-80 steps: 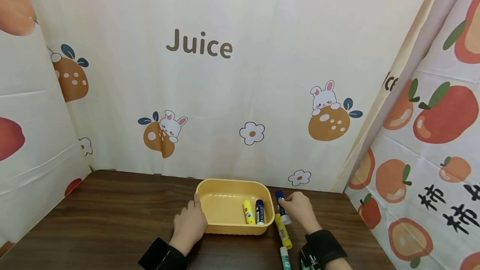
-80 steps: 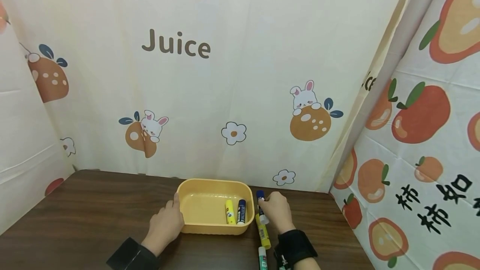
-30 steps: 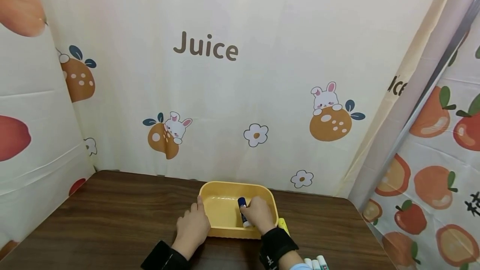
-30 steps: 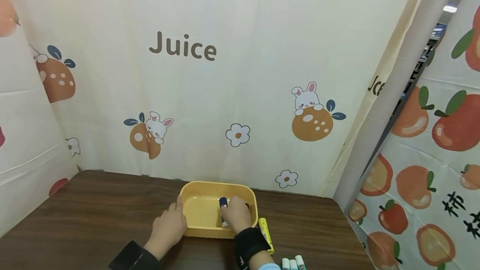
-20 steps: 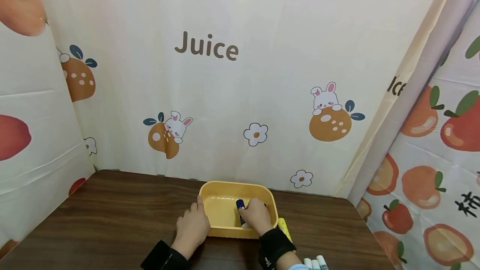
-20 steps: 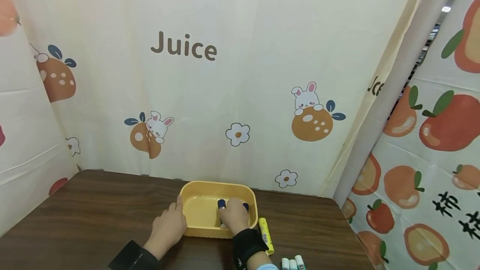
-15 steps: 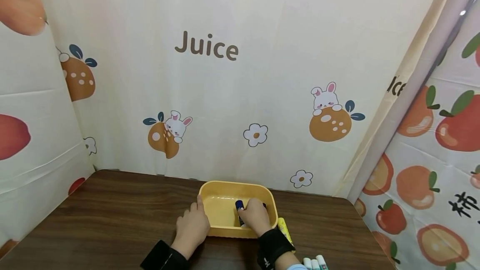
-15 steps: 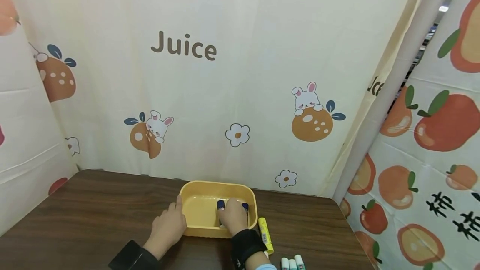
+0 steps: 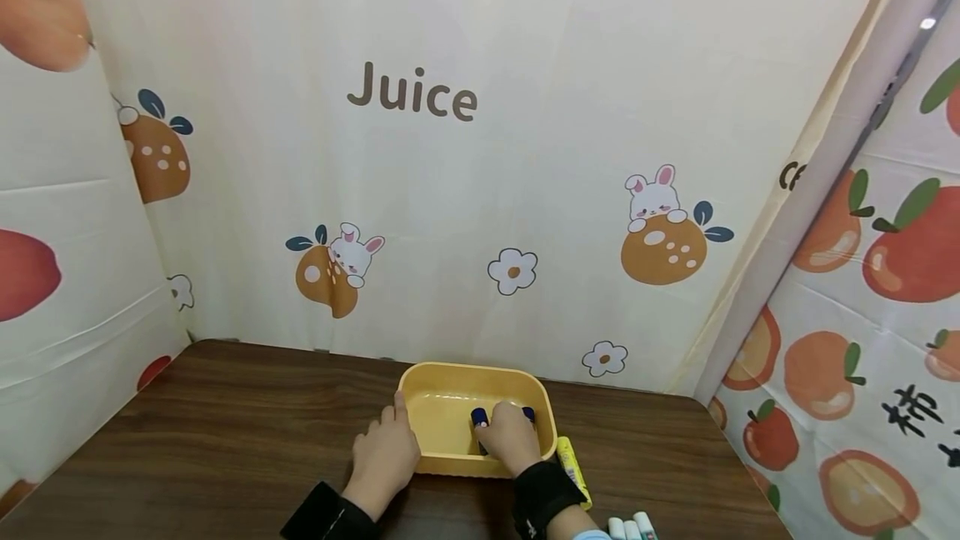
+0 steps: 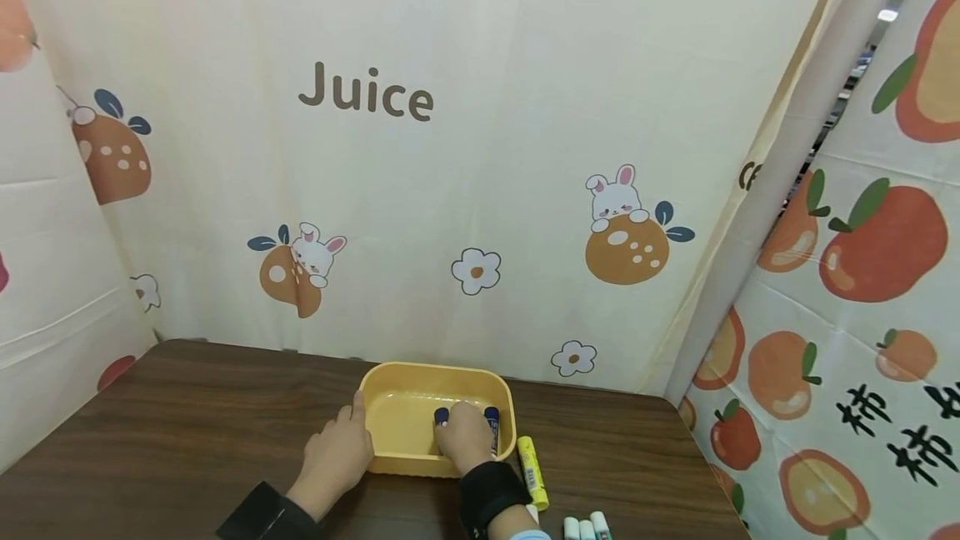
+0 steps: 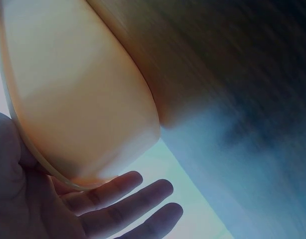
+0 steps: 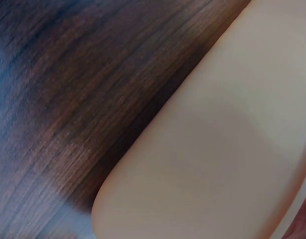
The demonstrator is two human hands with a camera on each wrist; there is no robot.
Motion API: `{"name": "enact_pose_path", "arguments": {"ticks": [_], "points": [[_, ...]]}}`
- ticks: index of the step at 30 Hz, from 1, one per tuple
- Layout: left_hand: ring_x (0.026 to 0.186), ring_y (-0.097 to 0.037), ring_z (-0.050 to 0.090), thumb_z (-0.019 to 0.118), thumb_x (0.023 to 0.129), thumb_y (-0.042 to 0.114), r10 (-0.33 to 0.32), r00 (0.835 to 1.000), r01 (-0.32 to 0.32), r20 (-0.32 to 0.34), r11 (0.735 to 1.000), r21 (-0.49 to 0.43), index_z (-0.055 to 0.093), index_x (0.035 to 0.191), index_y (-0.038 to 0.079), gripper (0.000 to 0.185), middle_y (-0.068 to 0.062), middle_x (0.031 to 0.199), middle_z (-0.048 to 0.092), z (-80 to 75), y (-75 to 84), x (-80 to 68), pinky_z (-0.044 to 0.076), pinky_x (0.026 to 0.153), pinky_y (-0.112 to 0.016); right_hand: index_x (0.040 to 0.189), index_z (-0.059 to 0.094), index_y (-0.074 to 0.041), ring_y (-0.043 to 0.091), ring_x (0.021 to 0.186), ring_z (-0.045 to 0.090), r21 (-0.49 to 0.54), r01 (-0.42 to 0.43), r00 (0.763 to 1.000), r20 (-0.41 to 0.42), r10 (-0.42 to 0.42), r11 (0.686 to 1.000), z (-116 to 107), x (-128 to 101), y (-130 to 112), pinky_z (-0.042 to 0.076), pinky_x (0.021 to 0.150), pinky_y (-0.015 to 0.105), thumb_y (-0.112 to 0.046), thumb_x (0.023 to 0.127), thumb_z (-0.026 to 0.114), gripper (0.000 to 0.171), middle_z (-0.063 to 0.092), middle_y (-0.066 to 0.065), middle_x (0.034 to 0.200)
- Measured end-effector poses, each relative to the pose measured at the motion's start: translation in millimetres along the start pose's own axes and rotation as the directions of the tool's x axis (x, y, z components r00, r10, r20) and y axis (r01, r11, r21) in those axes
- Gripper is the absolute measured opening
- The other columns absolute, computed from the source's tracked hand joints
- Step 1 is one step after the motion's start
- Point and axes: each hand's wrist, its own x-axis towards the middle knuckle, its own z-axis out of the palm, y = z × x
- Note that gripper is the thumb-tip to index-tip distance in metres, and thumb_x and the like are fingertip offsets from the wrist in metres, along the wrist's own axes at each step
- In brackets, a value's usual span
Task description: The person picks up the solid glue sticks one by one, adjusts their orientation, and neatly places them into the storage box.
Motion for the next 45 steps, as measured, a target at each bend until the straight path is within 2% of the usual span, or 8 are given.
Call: {"name": "enact_pose_path", "arguments": {"ticks": [8, 18, 25, 30, 34, 37, 41, 45], "points": [[0.083, -0.035, 0.058, 0.047, 0.09, 0.014, -0.006, 1.0, 0.006, 0.006, 1.0, 0.0, 0.036, 0.138, -0.011, 0.055, -0.024, 0.113, 0.057, -1.4, 1.4, -0.6, 0.047, 0.064, -0.048, 0.049, 0.038, -0.015, 0.011, 0.04, 0.036, -0.009, 0.016, 1.0, -0.01, -0.016, 1.0, -3.6, -2.6, -1.1, 0.029, 0.041, 0.022, -0.009, 0.08, 0.066, 0.042, 0.031, -0.006, 0.046], [0.082, -0.034, 0.058, 0.048, 0.09, 0.013, -0.007, 1.0, 0.007, 0.015, 1.0, 0.001, 0.035, 0.138, -0.012, 0.055, -0.023, 0.112, 0.057, -2.3, 1.5, -2.3, 0.047, 0.064, -0.048, 0.045, 0.027, -0.017, 0.006, 0.037, 0.023, 0.001, 0.014, 0.999, -0.048, -0.014, 1.0, -19.9, 0.8, 7.8, 0.017, 0.039, 0.019, -0.01, 0.079, 0.065, 0.052, 0.02, -0.01, 0.044], [0.082, -0.034, 0.058, 0.048, 0.09, 0.014, -0.006, 1.0, 0.006, 0.011, 1.0, 0.009, 0.036, 0.137, -0.012, 0.055, -0.023, 0.113, 0.057, -0.9, 1.7, -3.0, 0.047, 0.063, -0.047, 0.048, 0.042, -0.014, 0.008, 0.04, 0.033, 0.02, 0.001, 0.999, -0.037, -0.001, 1.0, -42.1, -1.0, 18.4, 0.026, 0.039, 0.02, -0.009, 0.081, 0.059, 0.038, 0.031, -0.007, 0.046], [0.085, -0.035, 0.058, 0.048, 0.09, 0.014, -0.01, 1.0, 0.01, 0.026, 1.0, 0.012, 0.035, 0.138, -0.011, 0.056, -0.024, 0.115, 0.056, -1.4, 2.5, -1.8, 0.048, 0.066, -0.049, 0.047, 0.038, -0.015, 0.008, 0.041, 0.029, 0.01, -0.039, 0.996, -0.08, 0.039, 0.999, -61.3, 2.3, 30.4, 0.023, 0.041, 0.021, -0.01, 0.081, 0.06, 0.041, 0.027, -0.007, 0.047], [0.087, -0.035, 0.058, 0.048, 0.091, 0.015, -0.014, 1.0, 0.014, 0.022, 1.0, 0.017, 0.035, 0.138, -0.011, 0.056, -0.024, 0.116, 0.056, -1.9, 2.2, -0.2, 0.048, 0.068, -0.049, 0.048, 0.044, -0.012, 0.009, 0.041, 0.03, 0.014, -0.062, 0.994, -0.085, 0.063, 0.998, -72.2, 3.9, 40.5, 0.025, 0.041, 0.021, -0.012, 0.081, 0.061, 0.037, 0.028, -0.007, 0.047], [0.087, -0.036, 0.058, 0.048, 0.09, 0.014, -0.01, 1.0, 0.01, 0.02, 1.0, 0.017, 0.035, 0.138, -0.011, 0.056, -0.024, 0.116, 0.056, -2.0, 2.3, 0.1, 0.047, 0.067, -0.049, 0.057, 0.06, -0.006, 0.01, 0.045, 0.041, 0.023, -0.081, 0.993, -0.079, 0.083, 0.996, -77.4, 3.0, 48.7, 0.031, 0.043, 0.022, -0.015, 0.081, 0.062, 0.026, 0.041, -0.004, 0.05], [0.087, -0.036, 0.058, 0.047, 0.09, 0.014, -0.005, 1.0, 0.005, 0.022, 1.0, 0.014, 0.034, 0.138, -0.012, 0.056, -0.025, 0.117, 0.056, -1.8, 2.3, 0.0, 0.047, 0.066, -0.049, 0.073, 0.07, 0.0, 0.013, 0.054, 0.05, 0.034, -0.105, 0.99, -0.087, 0.108, 0.994, -81.9, 1.0, 60.1, 0.038, 0.048, 0.023, -0.016, 0.083, 0.062, 0.02, 0.058, 0.001, 0.062], [0.085, -0.035, 0.058, 0.047, 0.09, 0.013, -0.001, 1.0, 0.001, 0.014, 1.0, 0.013, 0.034, 0.138, -0.012, 0.056, -0.025, 0.115, 0.056, -1.9, 2.8, 0.0, 0.047, 0.064, -0.048, 0.075, 0.069, 0.001, 0.014, 0.053, 0.047, 0.033, -0.124, 0.988, -0.088, 0.126, 0.992, -84.7, -1.5, 70.0, 0.036, 0.047, 0.024, -0.014, 0.084, 0.06, 0.019, 0.054, 0.002, 0.063]]}}
